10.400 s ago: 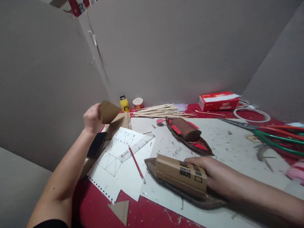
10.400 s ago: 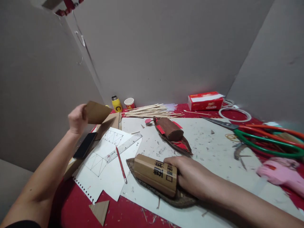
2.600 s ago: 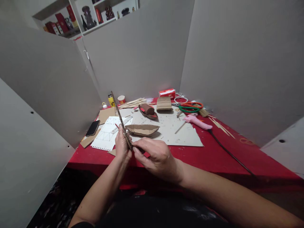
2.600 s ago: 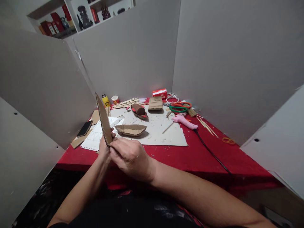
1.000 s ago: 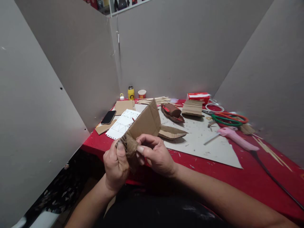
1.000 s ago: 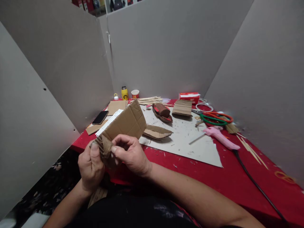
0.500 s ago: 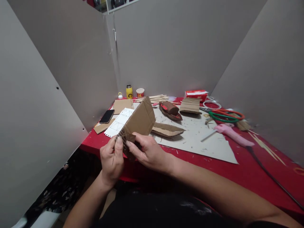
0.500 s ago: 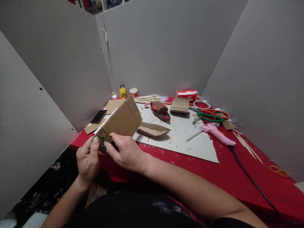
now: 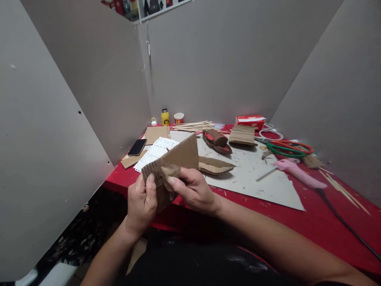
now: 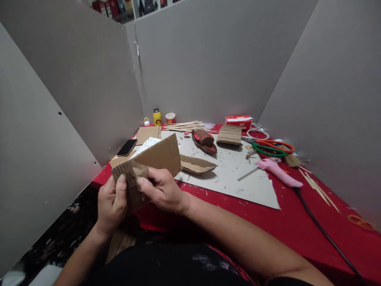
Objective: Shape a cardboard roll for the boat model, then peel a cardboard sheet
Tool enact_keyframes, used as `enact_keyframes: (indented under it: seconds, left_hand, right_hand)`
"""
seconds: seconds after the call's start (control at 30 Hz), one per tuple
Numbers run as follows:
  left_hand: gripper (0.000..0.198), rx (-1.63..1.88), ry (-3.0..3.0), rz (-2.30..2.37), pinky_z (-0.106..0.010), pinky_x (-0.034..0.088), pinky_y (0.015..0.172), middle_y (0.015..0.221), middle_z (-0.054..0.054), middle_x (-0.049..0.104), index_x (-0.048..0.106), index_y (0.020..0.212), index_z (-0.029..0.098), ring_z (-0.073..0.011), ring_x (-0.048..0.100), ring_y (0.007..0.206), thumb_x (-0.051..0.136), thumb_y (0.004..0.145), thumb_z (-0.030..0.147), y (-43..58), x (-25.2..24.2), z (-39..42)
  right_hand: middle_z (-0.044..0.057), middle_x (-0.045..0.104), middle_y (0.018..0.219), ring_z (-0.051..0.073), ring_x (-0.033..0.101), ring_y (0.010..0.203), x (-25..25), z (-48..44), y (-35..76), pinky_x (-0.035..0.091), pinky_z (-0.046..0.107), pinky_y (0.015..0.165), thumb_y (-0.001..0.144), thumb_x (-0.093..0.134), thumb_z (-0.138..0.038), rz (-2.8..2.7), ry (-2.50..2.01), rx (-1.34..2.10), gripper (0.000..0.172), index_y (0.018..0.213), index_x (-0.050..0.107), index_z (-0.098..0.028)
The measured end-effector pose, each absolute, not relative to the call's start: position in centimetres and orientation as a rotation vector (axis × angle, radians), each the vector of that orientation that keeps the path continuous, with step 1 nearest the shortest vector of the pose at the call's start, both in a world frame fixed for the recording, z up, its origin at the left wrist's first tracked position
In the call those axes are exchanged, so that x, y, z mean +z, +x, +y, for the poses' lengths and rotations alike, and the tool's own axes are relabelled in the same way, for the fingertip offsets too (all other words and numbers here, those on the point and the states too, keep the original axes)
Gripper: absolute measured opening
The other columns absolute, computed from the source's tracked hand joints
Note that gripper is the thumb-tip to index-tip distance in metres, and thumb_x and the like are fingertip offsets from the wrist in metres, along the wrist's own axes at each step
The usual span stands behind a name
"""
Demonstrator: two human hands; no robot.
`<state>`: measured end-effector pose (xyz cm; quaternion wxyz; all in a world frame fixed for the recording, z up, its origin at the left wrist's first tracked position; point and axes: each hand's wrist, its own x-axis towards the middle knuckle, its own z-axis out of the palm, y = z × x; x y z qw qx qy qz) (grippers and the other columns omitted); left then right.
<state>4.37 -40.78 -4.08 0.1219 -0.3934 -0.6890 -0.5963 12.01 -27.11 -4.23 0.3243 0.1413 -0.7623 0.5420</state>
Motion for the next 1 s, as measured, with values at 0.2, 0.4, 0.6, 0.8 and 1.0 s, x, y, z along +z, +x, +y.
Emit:
enact_keyframes:
  seconds: [0.2,0.4,0.6,0.8,1.0]
  left_hand:
    - [0.015,-1.785,-1.272,-2.118,-0.02,0.042,0.06,0.069,-0.001,0.063,0.067,0.081,0.018,-0.014,0.055,0.062,0.056,0.087,0.025,3.7,-3.5,-40.2]
    - [0.023,-2.003,-1.244,-2.221,-0.02,0.043,0.053,0.065,-0.002,0.063,0.065,0.072,0.015,-0.0135,0.055,0.059,0.061,0.086,0.033,3.5,-3.4,-40.0]
    - [0.023,-2.179,-1.193,-2.242,-0.021,0.049,0.064,0.078,-0.003,0.069,0.07,0.082,0.015,-0.0152,0.062,0.07,0.065,0.084,0.037,2.4,-3.1,-40.7]
    - [0.026,-2.478,-1.174,-2.258,-0.021,0.052,0.063,0.077,-0.003,0.074,0.072,0.094,0.016,-0.0163,0.068,0.07,0.071,0.08,0.038,0.9,-2.6,-40.6]
    - [0.024,-2.653,-1.096,-2.215,-0.022,0.054,0.06,0.073,-0.004,0.075,0.074,0.089,0.016,-0.0148,0.068,0.058,0.076,0.074,0.034,-0.7,-2.5,-40.9]
  right_hand:
    - [-0.001,0.05,0.064,0.01,0.048,0.054,-4.1,-26.4,11.9,0.044,0.022,0.052,0.092,0.046,-0.024,-2.038,0.45,1.337,0.022,0.072,0.052,-0.017]
    - [0.0,0.054,0.065,0.01,0.051,0.054,-4.0,-26.2,12.2,0.046,0.023,0.052,0.093,0.045,-0.029,-2.029,0.425,1.437,0.025,0.072,0.052,-0.018]
    - [-0.001,0.061,0.061,0.012,0.057,0.05,-4.7,-25.6,13.2,0.049,0.024,0.05,0.09,0.054,-0.04,-1.743,0.27,1.91,0.024,0.086,0.062,-0.018]
    - [0.0,0.065,0.055,0.013,0.057,0.046,-5.2,-24.5,13.9,0.045,0.023,0.047,0.089,0.056,-0.039,-1.588,0.183,2.126,0.024,0.08,0.064,-0.018]
    - [-0.006,0.046,0.043,0.013,0.054,0.037,-4.3,-24.0,15.1,0.043,0.023,0.041,0.082,0.061,-0.031,-1.333,0.131,2.176,0.02,0.066,0.058,-0.019]
